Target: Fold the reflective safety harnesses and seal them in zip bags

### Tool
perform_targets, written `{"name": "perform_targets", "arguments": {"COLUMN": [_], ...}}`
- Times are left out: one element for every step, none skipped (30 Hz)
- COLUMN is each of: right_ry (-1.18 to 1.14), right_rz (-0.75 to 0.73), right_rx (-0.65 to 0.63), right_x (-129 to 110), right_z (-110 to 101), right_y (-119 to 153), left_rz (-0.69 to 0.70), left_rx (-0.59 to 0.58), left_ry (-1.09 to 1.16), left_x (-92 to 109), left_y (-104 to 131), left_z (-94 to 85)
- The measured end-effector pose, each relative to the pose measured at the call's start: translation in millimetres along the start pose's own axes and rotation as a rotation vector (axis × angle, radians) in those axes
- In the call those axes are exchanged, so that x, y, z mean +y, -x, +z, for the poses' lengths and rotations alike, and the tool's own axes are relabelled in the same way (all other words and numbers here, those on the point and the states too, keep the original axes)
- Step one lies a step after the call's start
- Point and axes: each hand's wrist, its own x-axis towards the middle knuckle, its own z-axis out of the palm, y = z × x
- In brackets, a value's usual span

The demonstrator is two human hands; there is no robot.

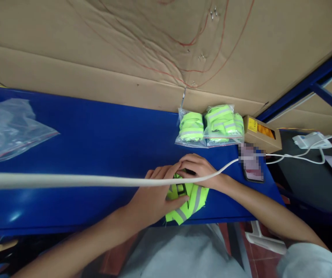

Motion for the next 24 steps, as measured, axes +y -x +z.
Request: {"name": "perform_targets", "arguments": {"right_ry": [0.013,0.028,0.048,0.078,0.125,0.186,0.247,0.3,0.339,0.361,0.369,0.367,0.36,0.346,0.317,0.261,0.201,0.148,0.099,0.055,0.019,-0.013,-0.04,-0.062], "right_rz": [0.034,0.067,0.091,0.107,0.122,0.144,0.171,0.208,0.258,0.311,0.37,0.43,0.465,0.522,0.586,0.63,0.662,0.681,0.672,0.66,0.647,0.636,0.632,0.631], "right_rx": [0.052,0.089,0.106,0.102,0.088,0.07,0.057,0.052,0.058,0.069,0.091,0.106,0.117,0.116,0.12,0.124,0.11,0.068,0.033,0.003,-0.016,-0.02,-0.015,-0.002], "right_x": [-1,-2,-3,-3,-3,-3,-4,-5,-8,-13,-19,-27,-36,-46,-56,-66,-76,-84,-90,-95,-98,-99,-99,-98], "right_z": [2,4,6,7,7,5,2,-2,-8,-15,-23,-30,-37,-41,-44,-44,-42,-38,-33,-26,-20,-13,-7,-2], "right_y": [-1,-2,-4,-5,-6,-7,-7,-6,-3,2,10,19,30,41,52,62,70,75,79,80,79,78,76,74], "left_rz": [-0.001,-0.003,-0.004,-0.002,0.004,0.009,0.011,0.008,0.001,-0.005,-0.01,-0.016,-0.018,-0.015,-0.01,-0.003,0.013,0.038,0.067,0.098,0.13,0.16,0.179,0.188], "left_rx": [-0.003,-0.008,-0.009,-0.005,0.0,0.01,0.022,0.03,0.038,0.042,0.043,0.041,0.04,0.043,0.046,0.046,0.05,0.054,0.056,0.059,0.066,0.072,0.075,0.079], "left_ry": [0.008,0.021,0.038,0.056,0.074,0.09,0.101,0.104,0.1,0.093,0.085,0.077,0.069,0.062,0.056,0.049,0.04,0.028,0.011,-0.009,-0.031,-0.05,-0.065,-0.075], "left_x": [-1,-1,-2,-2,-2,-2,-2,-2,-2,-1,0,1,2,3,4,5,5,6,6,6,6,6,7,8], "left_y": [-1,-3,-5,-7,-9,-9,-9,-9,-8,-7,-6,-4,-3,-1,0,2,3,5,6,7,8,9,9,9], "left_z": [1.3,2.0,2.4,2.8,3.2,3.6,4.0,4.2,4.3,4.2,4.0,3.8,3.7,4.0,4.5,5.4,6.4,7.6,8.8,9.7,10.3,10.7,10.8,10.8]}}
